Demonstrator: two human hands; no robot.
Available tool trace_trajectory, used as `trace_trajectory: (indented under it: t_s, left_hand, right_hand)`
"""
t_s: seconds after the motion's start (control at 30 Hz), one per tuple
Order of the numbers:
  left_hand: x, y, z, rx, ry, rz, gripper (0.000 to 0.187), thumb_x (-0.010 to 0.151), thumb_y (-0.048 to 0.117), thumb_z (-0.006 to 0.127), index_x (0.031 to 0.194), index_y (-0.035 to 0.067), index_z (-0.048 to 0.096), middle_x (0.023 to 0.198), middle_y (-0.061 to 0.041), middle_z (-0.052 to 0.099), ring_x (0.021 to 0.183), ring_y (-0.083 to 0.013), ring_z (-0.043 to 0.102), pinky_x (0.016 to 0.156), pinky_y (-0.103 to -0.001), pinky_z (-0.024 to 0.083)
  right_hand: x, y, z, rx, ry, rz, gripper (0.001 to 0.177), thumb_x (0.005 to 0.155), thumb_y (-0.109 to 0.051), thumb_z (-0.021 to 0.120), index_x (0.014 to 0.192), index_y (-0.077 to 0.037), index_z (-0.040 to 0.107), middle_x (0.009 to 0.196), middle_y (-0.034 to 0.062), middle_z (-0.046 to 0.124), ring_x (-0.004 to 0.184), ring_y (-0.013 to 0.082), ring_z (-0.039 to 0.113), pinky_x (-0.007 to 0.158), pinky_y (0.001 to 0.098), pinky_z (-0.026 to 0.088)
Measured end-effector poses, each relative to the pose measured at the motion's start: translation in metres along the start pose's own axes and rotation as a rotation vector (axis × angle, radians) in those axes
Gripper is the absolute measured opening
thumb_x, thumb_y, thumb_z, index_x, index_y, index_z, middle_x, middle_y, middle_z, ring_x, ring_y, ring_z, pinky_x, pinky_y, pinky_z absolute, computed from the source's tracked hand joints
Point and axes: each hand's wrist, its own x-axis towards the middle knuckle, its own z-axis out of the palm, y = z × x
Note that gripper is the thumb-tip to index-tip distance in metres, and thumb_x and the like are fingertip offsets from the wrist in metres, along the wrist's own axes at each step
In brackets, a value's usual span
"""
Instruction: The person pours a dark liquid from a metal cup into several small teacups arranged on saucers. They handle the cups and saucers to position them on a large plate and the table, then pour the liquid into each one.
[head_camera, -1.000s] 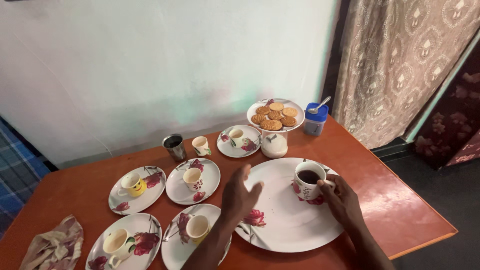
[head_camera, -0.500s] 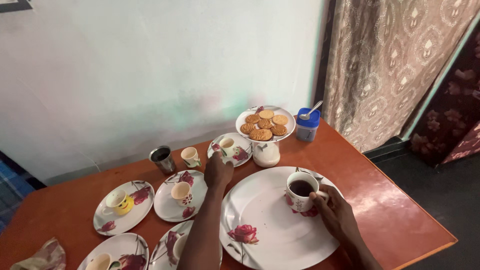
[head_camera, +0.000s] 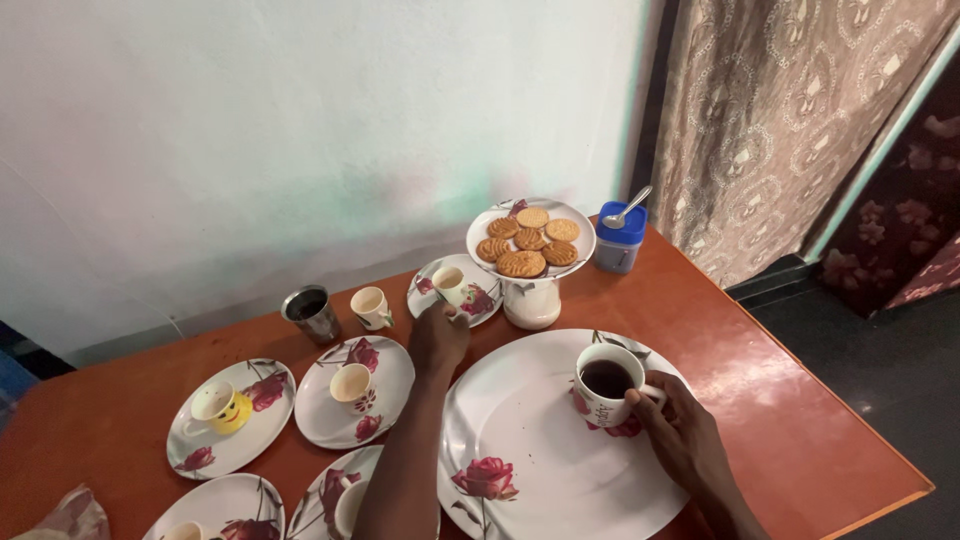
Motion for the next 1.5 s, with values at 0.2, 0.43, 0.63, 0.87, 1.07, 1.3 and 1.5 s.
trace_trajectory:
  t_s: [0.2, 0.43, 0.63, 0.87, 1.07, 1.3, 1.5]
  left_hand:
    - [0.004, 0.028, 0.036, -0.42, -0.091, 0.181, 0.065, 0.072, 0.029, 0.079, 0.128, 0.002, 0.06, 0.113, -0.018, 0.074, 0.106, -0.0293, 0.074, 0.092, -0.039, 0.058]
    - [-0.005, 0.066, 0.034, -0.513, -0.248, 0.236, 0.087, 0.061, 0.035, 0.084, 0.136, 0.003, 0.054, 0.127, -0.017, 0.071, 0.117, -0.0297, 0.07, 0.099, -0.04, 0.054]
    - [-0.007, 0.084, 0.03, -0.389, -0.181, 0.216, 0.092, 0.059, 0.034, 0.089, 0.137, 0.006, 0.051, 0.128, -0.017, 0.068, 0.118, -0.0328, 0.065, 0.099, -0.043, 0.051]
    - [0.0, 0.087, 0.04, -0.545, -0.176, 0.354, 0.088, 0.06, 0.033, 0.089, 0.136, 0.005, 0.053, 0.127, -0.014, 0.07, 0.118, -0.0293, 0.067, 0.099, -0.041, 0.052]
    - [0.006, 0.093, 0.049, -0.687, -0.343, 0.317, 0.087, 0.06, 0.031, 0.09, 0.136, 0.004, 0.056, 0.127, -0.011, 0.072, 0.116, -0.0231, 0.069, 0.098, -0.036, 0.054]
    - [0.01, 0.116, 0.068, -0.665, -0.505, 0.261, 0.092, 0.055, 0.03, 0.091, 0.136, 0.007, 0.054, 0.127, -0.01, 0.071, 0.116, -0.0226, 0.068, 0.097, -0.036, 0.054]
    - [0.01, 0.133, 0.082, -0.615, -0.534, 0.401, 0.087, 0.056, 0.037, 0.09, 0.132, 0.005, 0.063, 0.123, -0.01, 0.075, 0.114, -0.0223, 0.072, 0.097, -0.035, 0.056]
  right_hand:
    - [-0.001, -0.001, 0.001, 0.04, -0.004, -0.024, 0.051, 0.09, -0.039, 0.07, 0.128, -0.005, 0.065, 0.099, 0.0123, 0.077, 0.089, 0.0173, 0.071, 0.078, 0.0327, 0.056]
    - [-0.003, -0.006, 0.001, 0.105, -0.016, -0.025, 0.047, 0.09, -0.035, 0.07, 0.126, -0.004, 0.068, 0.095, 0.0116, 0.079, 0.087, 0.0161, 0.072, 0.077, 0.0317, 0.057]
    - [-0.001, -0.006, -0.001, 0.063, -0.024, 0.037, 0.047, 0.091, -0.033, 0.069, 0.129, -0.006, 0.067, 0.093, 0.0136, 0.078, 0.086, 0.0173, 0.073, 0.079, 0.0323, 0.057]
    - [-0.003, -0.013, 0.0, 0.134, -0.036, 0.082, 0.048, 0.089, -0.034, 0.07, 0.129, -0.008, 0.067, 0.098, 0.0126, 0.081, 0.087, 0.0201, 0.077, 0.08, 0.0342, 0.059]
    - [-0.005, -0.025, -0.002, 0.079, -0.016, 0.07, 0.047, 0.09, -0.031, 0.07, 0.13, -0.007, 0.065, 0.101, 0.012, 0.08, 0.086, 0.0174, 0.076, 0.079, 0.0325, 0.06]
    - [-0.008, -0.037, -0.003, 0.233, -0.072, 0.12, 0.046, 0.091, -0.028, 0.068, 0.129, -0.003, 0.063, 0.098, 0.0153, 0.08, 0.078, 0.0207, 0.08, 0.072, 0.0332, 0.063]
    - [-0.007, -0.035, -0.003, 0.227, -0.064, 0.118, 0.046, 0.09, -0.027, 0.068, 0.128, -0.002, 0.064, 0.102, 0.0136, 0.079, 0.081, 0.019, 0.08, 0.074, 0.0323, 0.064]
